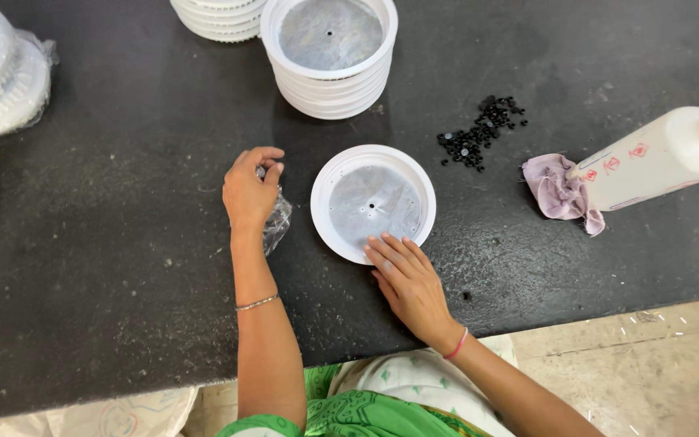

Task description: The person wipes the mesh surface of white plastic filter discs with a cloth, wraps each disc in clear plastic film, and stacks the wrapped discs on the work table. They handle the discs one at a time, pressing the plastic around the rim before adding each disc to a stack.

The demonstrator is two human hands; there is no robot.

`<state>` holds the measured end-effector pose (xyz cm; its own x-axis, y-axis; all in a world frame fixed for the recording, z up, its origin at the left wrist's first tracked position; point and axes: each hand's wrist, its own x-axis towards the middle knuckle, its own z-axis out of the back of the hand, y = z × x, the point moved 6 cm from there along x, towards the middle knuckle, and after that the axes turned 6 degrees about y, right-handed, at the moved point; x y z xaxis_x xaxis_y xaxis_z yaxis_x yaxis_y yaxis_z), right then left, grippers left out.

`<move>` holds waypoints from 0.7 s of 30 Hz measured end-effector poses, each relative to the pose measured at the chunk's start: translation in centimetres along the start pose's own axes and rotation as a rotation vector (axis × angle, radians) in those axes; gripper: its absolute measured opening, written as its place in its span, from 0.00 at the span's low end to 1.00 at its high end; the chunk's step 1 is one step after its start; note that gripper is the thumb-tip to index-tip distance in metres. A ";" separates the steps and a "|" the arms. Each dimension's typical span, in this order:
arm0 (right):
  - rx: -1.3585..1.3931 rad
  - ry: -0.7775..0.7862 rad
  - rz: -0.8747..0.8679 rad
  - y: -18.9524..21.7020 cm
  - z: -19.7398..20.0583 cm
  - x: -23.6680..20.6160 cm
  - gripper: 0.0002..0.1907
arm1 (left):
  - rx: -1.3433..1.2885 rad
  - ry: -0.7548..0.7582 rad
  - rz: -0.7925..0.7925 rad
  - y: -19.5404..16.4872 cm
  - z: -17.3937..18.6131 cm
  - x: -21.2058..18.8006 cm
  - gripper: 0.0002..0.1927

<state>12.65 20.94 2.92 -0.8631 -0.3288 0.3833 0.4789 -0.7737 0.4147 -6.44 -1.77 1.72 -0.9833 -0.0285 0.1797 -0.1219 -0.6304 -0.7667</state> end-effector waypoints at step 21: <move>1.223 -0.191 -0.640 -13.4 -0.7 2.2 0.13 | -0.642 0.516 0.143 1.7 -6.7 0.2 0.21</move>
<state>4.29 30.19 -2.36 -0.9953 0.0534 -0.0807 -0.0662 0.2312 0.9706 -7.73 2.30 -3.67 -0.9146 0.3824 -0.1315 0.1094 -0.0792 -0.9908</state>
